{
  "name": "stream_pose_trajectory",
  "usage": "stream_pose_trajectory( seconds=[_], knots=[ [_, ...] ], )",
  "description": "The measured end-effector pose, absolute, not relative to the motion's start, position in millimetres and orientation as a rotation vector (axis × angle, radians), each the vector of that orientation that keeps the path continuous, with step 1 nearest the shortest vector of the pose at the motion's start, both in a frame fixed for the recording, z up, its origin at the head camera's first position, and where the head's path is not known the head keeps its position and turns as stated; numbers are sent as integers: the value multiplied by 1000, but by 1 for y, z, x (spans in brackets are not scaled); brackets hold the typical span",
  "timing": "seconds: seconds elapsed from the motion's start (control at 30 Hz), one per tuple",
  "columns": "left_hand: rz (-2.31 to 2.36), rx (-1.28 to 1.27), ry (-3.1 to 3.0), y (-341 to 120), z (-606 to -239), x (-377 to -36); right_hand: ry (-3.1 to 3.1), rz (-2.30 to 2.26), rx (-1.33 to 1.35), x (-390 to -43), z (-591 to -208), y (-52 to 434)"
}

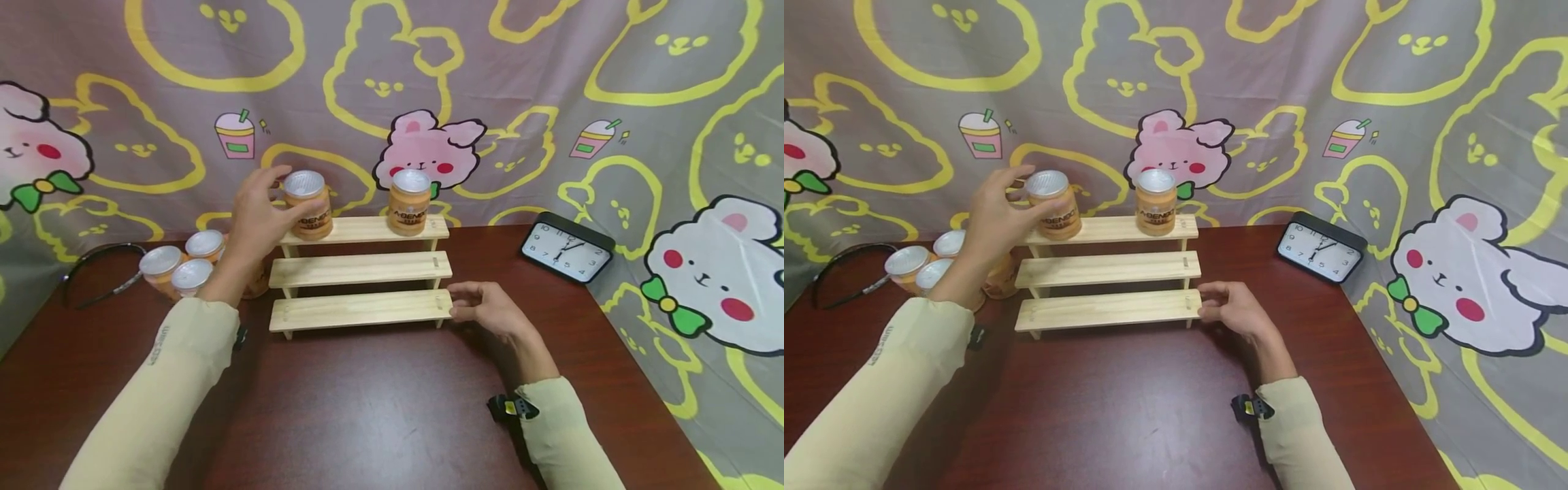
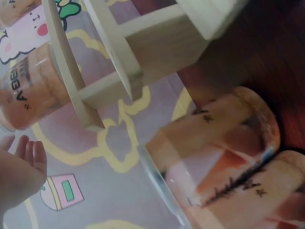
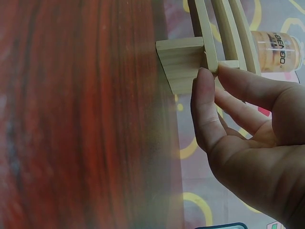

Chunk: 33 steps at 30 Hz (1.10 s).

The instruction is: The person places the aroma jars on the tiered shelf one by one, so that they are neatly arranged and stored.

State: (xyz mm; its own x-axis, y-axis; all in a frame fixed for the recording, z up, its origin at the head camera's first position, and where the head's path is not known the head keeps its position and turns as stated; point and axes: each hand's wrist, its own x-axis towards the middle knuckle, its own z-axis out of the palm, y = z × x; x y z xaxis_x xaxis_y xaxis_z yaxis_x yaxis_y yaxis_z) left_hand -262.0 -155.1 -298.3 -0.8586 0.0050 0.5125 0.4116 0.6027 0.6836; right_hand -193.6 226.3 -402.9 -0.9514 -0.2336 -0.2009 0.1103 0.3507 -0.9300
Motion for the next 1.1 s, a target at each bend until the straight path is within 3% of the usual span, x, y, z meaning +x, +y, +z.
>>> stream_pose_trajectory(
  seconds=[0.4, 0.73, 1.1],
  knots=[
    [-1119, -295, -2417, -186, -309, -242, 2320, -1626, -108, -194, -401, 228],
    [-1143, -75, -2524, -207, -317, -221, 2315, -1627, -95, -194, -402, 228],
    [-1120, -66, -2520, -226, -328, -211, 2303, -1650, -107, -194, -403, 226]
  ],
)
